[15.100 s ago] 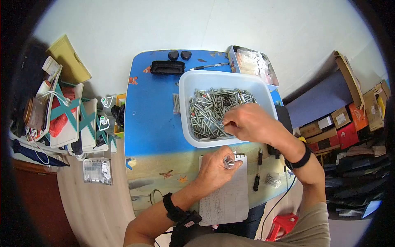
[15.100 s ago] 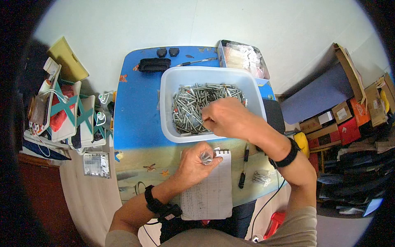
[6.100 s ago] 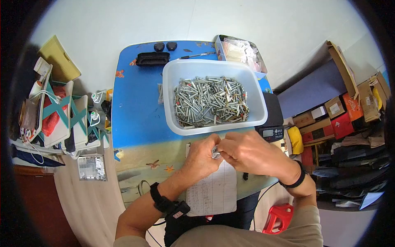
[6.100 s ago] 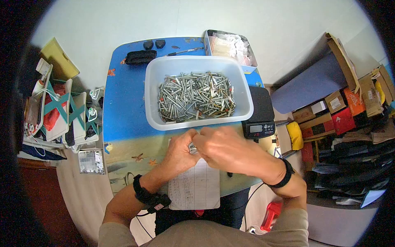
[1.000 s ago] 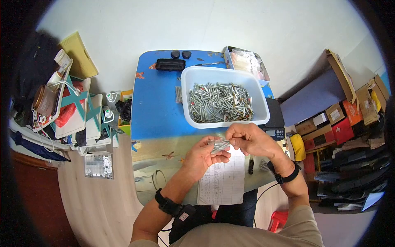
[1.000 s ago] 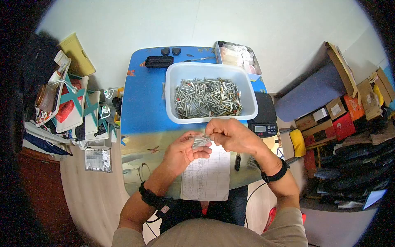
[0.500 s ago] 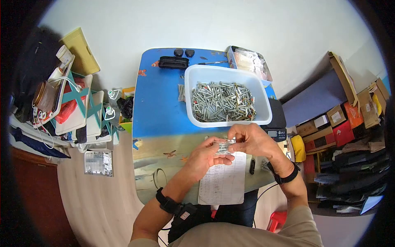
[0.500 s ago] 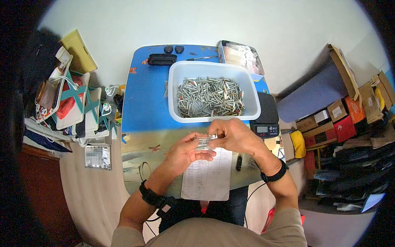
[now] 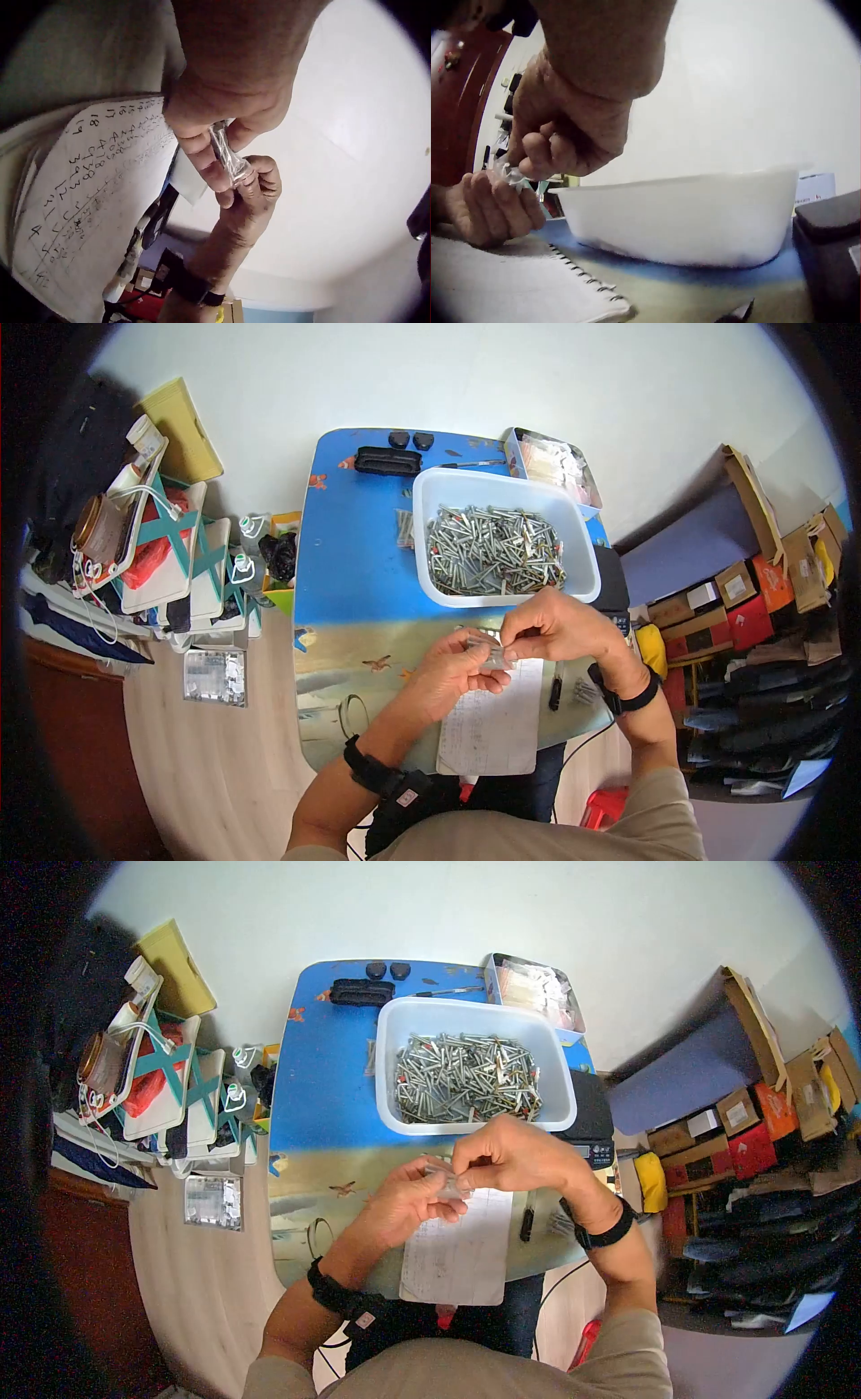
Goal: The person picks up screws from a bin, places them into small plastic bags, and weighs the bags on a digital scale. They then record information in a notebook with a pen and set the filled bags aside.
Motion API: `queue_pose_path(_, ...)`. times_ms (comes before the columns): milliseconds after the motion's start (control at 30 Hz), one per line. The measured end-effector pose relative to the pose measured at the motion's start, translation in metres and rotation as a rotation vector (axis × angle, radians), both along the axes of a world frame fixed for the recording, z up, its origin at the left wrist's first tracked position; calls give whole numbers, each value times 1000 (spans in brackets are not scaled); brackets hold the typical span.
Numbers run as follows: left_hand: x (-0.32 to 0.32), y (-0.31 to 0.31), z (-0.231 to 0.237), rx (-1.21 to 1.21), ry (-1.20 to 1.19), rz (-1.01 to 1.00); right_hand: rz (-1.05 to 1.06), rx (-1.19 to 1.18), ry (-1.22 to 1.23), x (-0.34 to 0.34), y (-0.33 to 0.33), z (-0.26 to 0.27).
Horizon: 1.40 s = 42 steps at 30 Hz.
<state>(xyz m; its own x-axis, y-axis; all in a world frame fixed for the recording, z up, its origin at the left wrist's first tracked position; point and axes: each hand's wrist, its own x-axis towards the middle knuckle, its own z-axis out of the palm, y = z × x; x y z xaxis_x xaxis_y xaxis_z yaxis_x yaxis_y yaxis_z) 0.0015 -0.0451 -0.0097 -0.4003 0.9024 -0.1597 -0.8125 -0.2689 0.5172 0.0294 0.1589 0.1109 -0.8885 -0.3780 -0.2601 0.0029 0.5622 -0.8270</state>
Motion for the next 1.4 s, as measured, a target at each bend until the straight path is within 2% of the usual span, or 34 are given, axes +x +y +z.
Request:
queue_pose_path(67,4,2,3,2,-9,61,139,-23,117,-11,8,4)
queue_pose_path(133,5,3,-1,-9,-51,91,61,-35,104,-24,14,3)
queue_pose_path(200,4,5,-7,-18,-92,116,-243,140,301,-43,19,-10)
queue_pose_path(233,2,5,-10,25,-104,121,-247,139,301,-54,21,-15)
queue_pose_path(300,0,4,-11,69,-115,126,-201,425,445,-73,26,-24)
queue_pose_path(433,-2,3,-10,89,-128,138,-129,489,510,-93,34,-46)
queue_pose_path(500,-2,3,-9,79,-143,141,65,568,615,-95,35,-51)
queue_pose_path(800,-1,3,-9,89,-146,155,240,735,601,-81,31,-34)
queue_pose_path(933,-2,4,-14,101,-162,167,214,737,573,-79,29,-34)
queue_pose_path(1033,-3,3,-15,117,-163,183,190,595,609,-79,37,-38)
queue_pose_path(1100,-4,4,-14,115,-164,194,69,439,488,-73,41,-36)
queue_pose_path(1133,-4,3,-13,117,-154,192,68,440,487,-69,40,-33)
queue_pose_path(1200,-4,2,-14,119,-144,188,-203,230,255,-58,36,-24)
queue_pose_path(1233,-4,3,-16,131,-137,194,-206,231,255,-53,35,-21)
queue_pose_path(1300,-3,4,-17,146,-130,199,-397,32,55,-43,36,-14)
queue_pose_path(1333,-3,4,-17,140,-140,220,-397,34,56,-37,38,-10)
queue_pose_path(1400,-4,4,-16,135,-150,242,-498,-207,-7,-25,39,-4)
